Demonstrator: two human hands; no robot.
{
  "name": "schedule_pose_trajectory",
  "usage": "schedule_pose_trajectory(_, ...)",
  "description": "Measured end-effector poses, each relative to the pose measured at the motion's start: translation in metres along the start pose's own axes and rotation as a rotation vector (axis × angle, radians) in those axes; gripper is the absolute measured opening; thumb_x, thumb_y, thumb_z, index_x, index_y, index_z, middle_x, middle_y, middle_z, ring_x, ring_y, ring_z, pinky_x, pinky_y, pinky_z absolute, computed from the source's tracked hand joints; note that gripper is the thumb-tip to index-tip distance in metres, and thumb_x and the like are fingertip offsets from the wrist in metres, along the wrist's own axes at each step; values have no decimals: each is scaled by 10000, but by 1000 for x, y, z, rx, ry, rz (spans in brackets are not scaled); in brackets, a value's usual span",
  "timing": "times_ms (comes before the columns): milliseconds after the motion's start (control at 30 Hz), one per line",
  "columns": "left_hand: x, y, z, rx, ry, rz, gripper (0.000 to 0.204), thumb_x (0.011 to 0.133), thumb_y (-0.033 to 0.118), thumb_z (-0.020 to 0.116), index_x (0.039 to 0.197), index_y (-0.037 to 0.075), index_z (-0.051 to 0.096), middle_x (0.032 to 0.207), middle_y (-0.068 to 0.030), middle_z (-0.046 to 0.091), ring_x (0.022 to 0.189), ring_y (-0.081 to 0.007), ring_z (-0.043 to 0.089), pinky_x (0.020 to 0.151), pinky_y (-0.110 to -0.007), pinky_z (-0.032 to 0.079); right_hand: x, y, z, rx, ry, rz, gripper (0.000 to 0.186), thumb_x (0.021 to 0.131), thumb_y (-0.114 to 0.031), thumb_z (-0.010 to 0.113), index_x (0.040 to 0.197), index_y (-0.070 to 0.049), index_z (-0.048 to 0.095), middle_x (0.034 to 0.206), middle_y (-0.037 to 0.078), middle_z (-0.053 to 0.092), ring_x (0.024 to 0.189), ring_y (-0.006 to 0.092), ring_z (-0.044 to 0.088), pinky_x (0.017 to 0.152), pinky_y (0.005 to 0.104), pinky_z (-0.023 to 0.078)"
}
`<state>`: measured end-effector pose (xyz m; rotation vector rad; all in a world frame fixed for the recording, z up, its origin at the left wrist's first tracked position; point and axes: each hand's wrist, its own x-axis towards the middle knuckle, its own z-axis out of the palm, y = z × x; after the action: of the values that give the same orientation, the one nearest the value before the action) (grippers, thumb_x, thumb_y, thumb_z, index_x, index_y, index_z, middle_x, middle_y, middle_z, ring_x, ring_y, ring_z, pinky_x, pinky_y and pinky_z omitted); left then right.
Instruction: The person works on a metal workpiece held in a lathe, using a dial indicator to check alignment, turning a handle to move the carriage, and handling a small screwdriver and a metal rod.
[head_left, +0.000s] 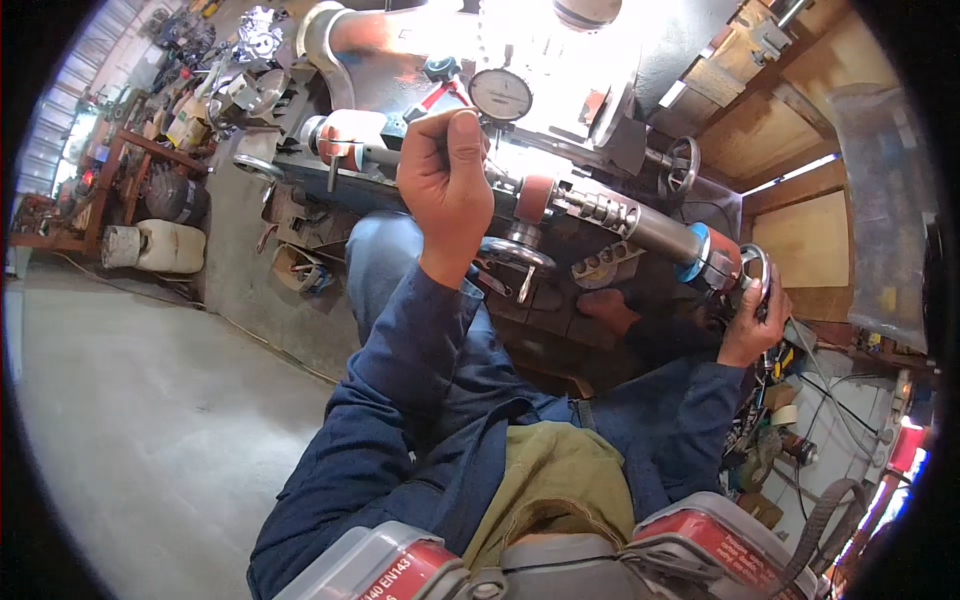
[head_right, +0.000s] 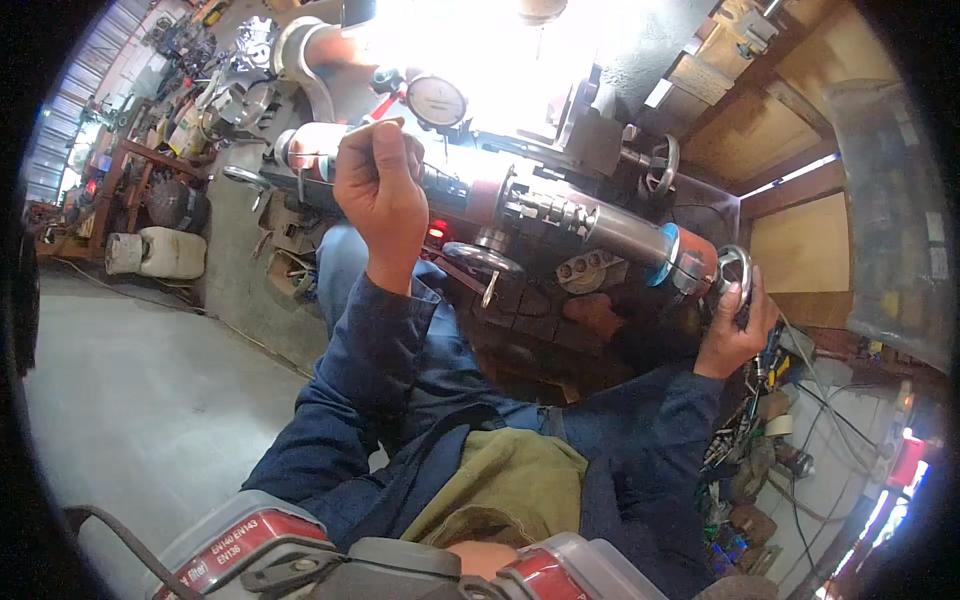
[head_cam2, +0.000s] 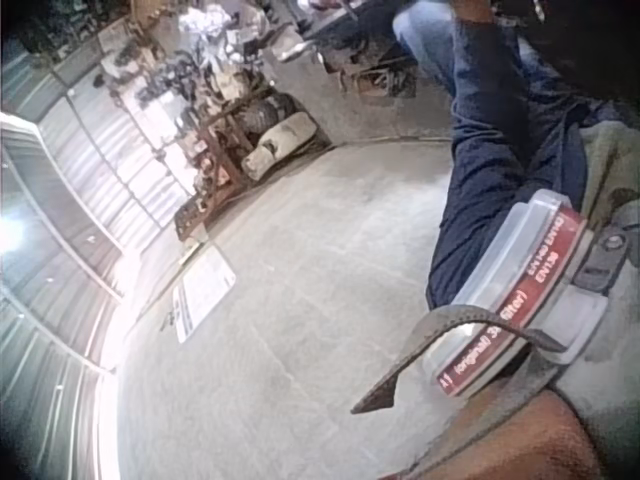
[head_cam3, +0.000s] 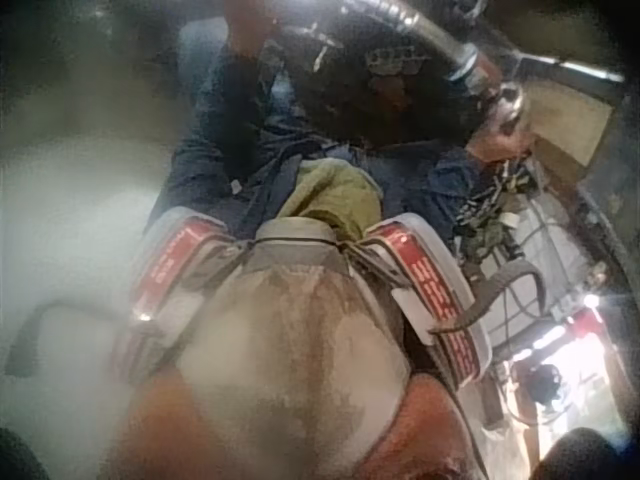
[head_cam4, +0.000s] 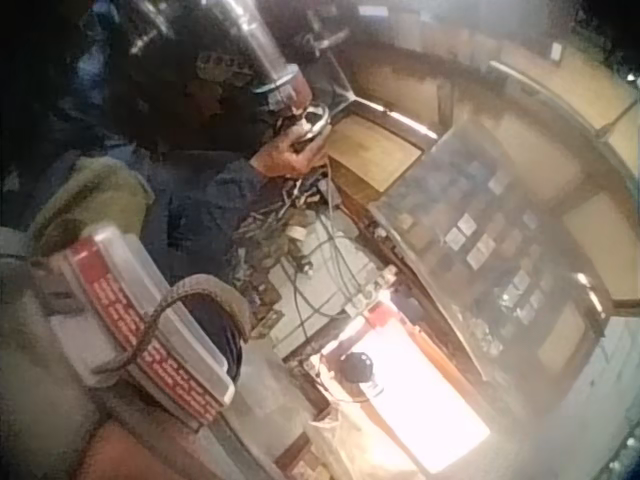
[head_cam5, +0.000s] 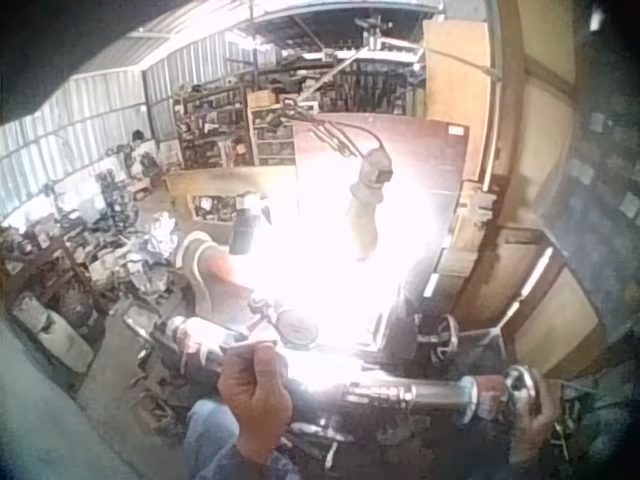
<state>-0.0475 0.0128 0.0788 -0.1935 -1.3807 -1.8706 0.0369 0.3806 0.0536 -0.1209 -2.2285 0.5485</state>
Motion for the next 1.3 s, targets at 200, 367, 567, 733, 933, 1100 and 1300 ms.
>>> schedule_pose_trajectory(200,1,6,1,-39,26,0,143,994,145,545,960,7,548,656,14,484,566,-45,410,512,-202,329,-2,4,2,-13,24,-32,327,888,-175,646,1178,-23,661,1038,161,654,965,310,590,864,406,460)
schedule_pose_trajectory(367,2,4,-2,-56,-9,-3,142,982,144,570,953,6,550,682,14,522,595,-32,442,526,-198,358,-2,1,3,-6,34,-26,328,892,-181,645,1180,-25,659,1045,160,656,963,306,590,863,406,461)
schedule_pose_trajectory(567,-2,13,7,573,-23,348,63,879,37,663,884,-15,629,653,-60,620,521,-95,546,511,-242,439,-3,1,3,-37,25,-10,349,902,-217,647,1191,-23,651,1082,155,662,977,291,596,876,395,460)
schedule_pose_trajectory(733,7,20,9,328,-254,166,60,890,26,636,932,-11,656,691,-69,635,567,-107,563,542,-255,455,-3,2,3,-46,27,-12,346,904,-231,641,1178,-20,656,1088,153,666,989,291,597,886,394,455)
schedule_pose_trajectory(933,16,24,-6,130,-418,-36,89,924,32,600,974,-16,655,719,-13,609,644,-71,527,598,-227,445,-1,3,2,-28,36,-44,348,885,-219,652,1162,-9,660,1063,160,664,978,315,597,879,410,460)
schedule_pose_trajectory(1100,28,20,-14,-16,-526,-178,106,917,67,633,966,-24,656,735,-9,603,658,-72,516,614,-221,439,2,7,-6,88,-71,-6,338,924,-193,587,1198,0,635,1103,158,654,1008,294,595,904,400,449)
schedule_pose_trajectory(1300,13,19,-9,140,-288,-74,114,923,101,643,908,-11,663,744,-35,630,618,-79,553,572,-234,448,-4,37,-23,390,-144,227,233,971,-141,530,1124,22,597,1087,94,602,1012,192,558,909,313,433)
